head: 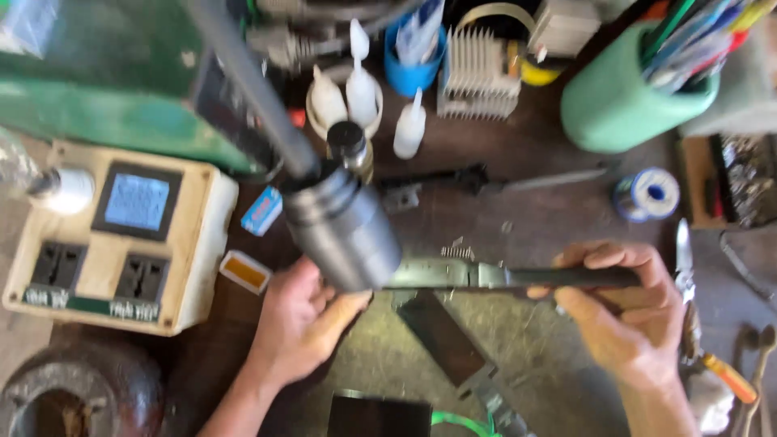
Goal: Fitting internal components including a circuit board and wiring into a plastic device housing on a repair bench.
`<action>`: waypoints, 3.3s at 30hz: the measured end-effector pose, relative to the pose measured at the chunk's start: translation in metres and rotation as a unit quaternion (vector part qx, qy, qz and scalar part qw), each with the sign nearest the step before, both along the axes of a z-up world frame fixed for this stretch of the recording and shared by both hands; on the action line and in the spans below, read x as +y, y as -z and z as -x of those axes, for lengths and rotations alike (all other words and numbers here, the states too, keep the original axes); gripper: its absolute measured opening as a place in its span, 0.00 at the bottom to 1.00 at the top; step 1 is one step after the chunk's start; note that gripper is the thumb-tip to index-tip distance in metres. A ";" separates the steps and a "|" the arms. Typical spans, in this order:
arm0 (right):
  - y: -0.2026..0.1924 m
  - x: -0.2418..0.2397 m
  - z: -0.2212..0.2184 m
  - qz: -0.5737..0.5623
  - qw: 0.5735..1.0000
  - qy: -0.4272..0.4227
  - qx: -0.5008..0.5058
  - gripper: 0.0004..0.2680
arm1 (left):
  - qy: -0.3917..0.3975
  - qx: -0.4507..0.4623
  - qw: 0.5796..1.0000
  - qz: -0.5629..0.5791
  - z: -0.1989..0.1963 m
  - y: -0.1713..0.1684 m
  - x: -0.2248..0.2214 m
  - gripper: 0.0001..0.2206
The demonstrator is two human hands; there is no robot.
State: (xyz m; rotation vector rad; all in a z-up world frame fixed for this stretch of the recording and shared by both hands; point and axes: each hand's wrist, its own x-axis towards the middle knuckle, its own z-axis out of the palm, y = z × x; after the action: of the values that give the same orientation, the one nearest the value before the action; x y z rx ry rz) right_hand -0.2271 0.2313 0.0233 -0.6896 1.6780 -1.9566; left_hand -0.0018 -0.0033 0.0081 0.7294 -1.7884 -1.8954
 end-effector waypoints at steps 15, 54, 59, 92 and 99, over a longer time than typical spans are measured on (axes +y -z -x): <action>-0.021 0.021 -0.025 0.057 0.997 0.015 0.057 0.12 | 0.031 0.095 0.993 -0.067 -0.016 0.002 -0.002 0.17; 0.032 0.100 -0.210 -0.230 0.861 0.254 0.376 0.15 | -0.240 0.122 0.943 -0.197 -0.181 0.057 0.151 0.10; 0.049 0.111 -0.209 -0.290 0.848 0.292 0.334 0.19 | -0.208 0.159 0.934 -0.243 -0.176 0.051 0.151 0.12; 0.038 0.195 -0.173 -0.253 0.925 0.096 0.267 0.15 | -0.009 0.076 0.997 -0.028 -0.120 -0.018 0.124 0.25; 0.026 0.192 -0.166 -0.172 0.920 0.290 0.198 0.10 | 0.102 -0.159 0.851 0.490 -0.106 -0.002 0.085 0.32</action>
State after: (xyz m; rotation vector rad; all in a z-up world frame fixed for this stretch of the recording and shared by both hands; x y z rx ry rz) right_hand -0.0612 0.4236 -0.0029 -0.5088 2.6440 -1.8710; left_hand 0.1037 0.0816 0.0102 0.4668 -2.7302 -0.7114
